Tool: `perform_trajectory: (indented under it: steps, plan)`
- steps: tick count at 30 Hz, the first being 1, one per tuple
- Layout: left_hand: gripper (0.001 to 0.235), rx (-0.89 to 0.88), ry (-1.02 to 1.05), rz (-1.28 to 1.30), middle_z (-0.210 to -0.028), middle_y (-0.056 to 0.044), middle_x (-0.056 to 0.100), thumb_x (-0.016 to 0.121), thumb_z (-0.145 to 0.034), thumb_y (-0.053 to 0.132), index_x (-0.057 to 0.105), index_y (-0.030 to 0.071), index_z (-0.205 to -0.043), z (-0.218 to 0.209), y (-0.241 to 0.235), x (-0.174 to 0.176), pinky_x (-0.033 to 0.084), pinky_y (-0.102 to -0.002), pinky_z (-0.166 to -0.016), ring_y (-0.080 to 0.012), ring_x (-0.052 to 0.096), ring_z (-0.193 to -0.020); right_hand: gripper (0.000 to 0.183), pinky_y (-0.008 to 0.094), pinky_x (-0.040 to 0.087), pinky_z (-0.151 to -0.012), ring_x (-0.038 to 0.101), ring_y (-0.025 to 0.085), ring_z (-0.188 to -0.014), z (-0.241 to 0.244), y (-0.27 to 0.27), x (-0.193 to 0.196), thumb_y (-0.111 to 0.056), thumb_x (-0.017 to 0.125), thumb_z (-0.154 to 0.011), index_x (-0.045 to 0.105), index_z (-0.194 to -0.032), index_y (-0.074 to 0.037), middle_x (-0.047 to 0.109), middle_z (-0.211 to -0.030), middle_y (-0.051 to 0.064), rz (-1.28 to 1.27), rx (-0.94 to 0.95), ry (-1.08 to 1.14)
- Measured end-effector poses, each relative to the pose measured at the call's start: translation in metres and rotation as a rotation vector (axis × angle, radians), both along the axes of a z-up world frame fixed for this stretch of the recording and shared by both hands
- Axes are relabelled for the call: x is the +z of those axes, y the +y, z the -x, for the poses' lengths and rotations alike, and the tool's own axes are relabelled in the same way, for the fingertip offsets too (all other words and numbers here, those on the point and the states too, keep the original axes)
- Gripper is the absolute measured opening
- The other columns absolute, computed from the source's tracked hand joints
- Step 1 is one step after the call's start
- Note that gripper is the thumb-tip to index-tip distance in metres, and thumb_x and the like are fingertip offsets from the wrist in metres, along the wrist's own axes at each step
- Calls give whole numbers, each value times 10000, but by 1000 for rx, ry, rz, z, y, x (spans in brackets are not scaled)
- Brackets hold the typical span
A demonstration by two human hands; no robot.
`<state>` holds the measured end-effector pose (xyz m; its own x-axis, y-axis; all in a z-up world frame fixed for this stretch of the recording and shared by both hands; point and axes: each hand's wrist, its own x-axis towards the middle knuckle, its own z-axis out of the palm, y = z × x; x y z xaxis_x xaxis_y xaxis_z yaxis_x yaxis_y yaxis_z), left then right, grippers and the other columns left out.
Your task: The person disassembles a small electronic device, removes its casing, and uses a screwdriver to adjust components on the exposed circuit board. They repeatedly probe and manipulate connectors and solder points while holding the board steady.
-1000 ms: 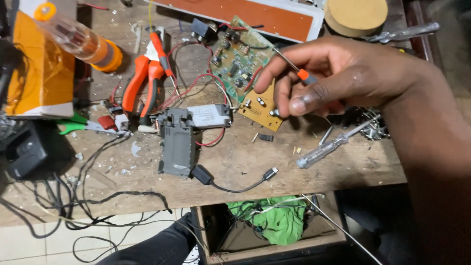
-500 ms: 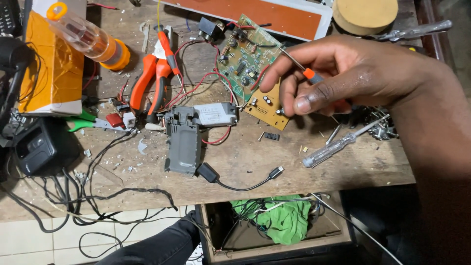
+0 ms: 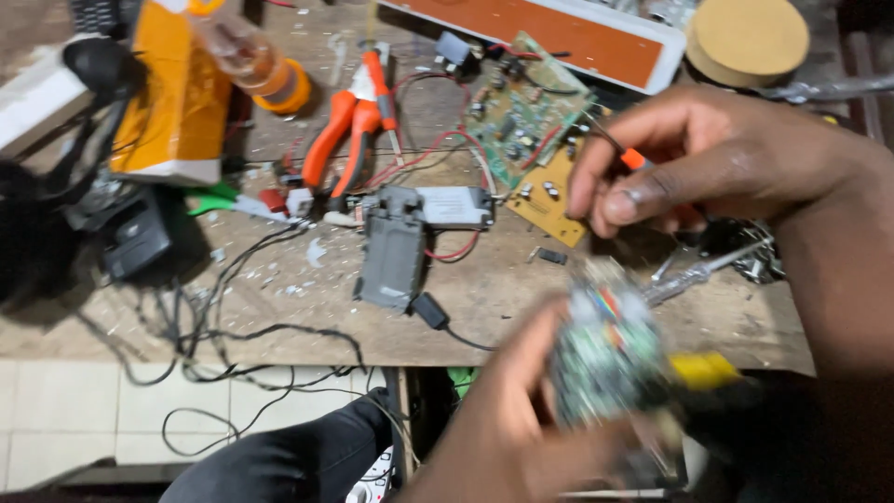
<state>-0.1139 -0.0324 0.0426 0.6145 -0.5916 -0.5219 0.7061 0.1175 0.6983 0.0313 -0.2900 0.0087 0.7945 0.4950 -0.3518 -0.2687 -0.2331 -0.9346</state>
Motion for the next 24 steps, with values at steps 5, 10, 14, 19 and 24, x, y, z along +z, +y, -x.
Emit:
perform_trajectory:
  steps: [5, 10, 14, 19, 24]
  plan:
    - [659, 74, -151, 45, -1044, -172, 732, 734, -774, 120, 491, 34, -1381, -63, 3, -28, 587, -316, -497, -216, 708, -776, 390, 318, 414, -400, 617, 211, -530, 1, 10, 3, -174, 757, -784, 851, -1056, 89, 848, -790, 225, 31, -4, 30]
    - [589, 63, -416, -108, -1077, -23, 630, 695, -756, 133, 544, 71, -1322, -72, 6, -35, 470, -271, -870, -125, 581, -943, 191, 272, 345, -419, 462, 125, -499, -2, 21, 0, -201, 800, -852, 714, -851, -31, 639, -682, 63, 64, -13, 26]
    - [587, 51, -442, -151, -995, -2, 618, 697, -739, 159, 560, 92, -1306, -75, 7, -36, 458, -270, -805, -119, 566, -862, 273, 282, 300, -407, 439, 163, -493, -2, 39, 11, -83, 801, -799, 777, -1054, 12, 682, -804, 118, 119, -166, 151]
    - [628, 32, -440, -195, -1152, -32, 627, 661, -714, 193, 540, 88, -1321, -79, 8, -37, 447, -307, -964, -151, 577, -1042, 242, 295, 310, -389, 433, 188, -423, -7, 44, 6, -118, 861, -775, 862, -995, -20, 659, -632, 135, 295, -119, 85]
    - [626, 55, -382, -218, -1053, -1, 608, 668, -711, 201, 554, 107, -1319, -81, 9, -44, 460, -269, -864, -110, 542, -926, 236, 267, 334, -388, 459, 154, -446, -8, 43, -2, -85, 835, -779, 832, -1001, -4, 739, -704, 132, 214, -137, 39]
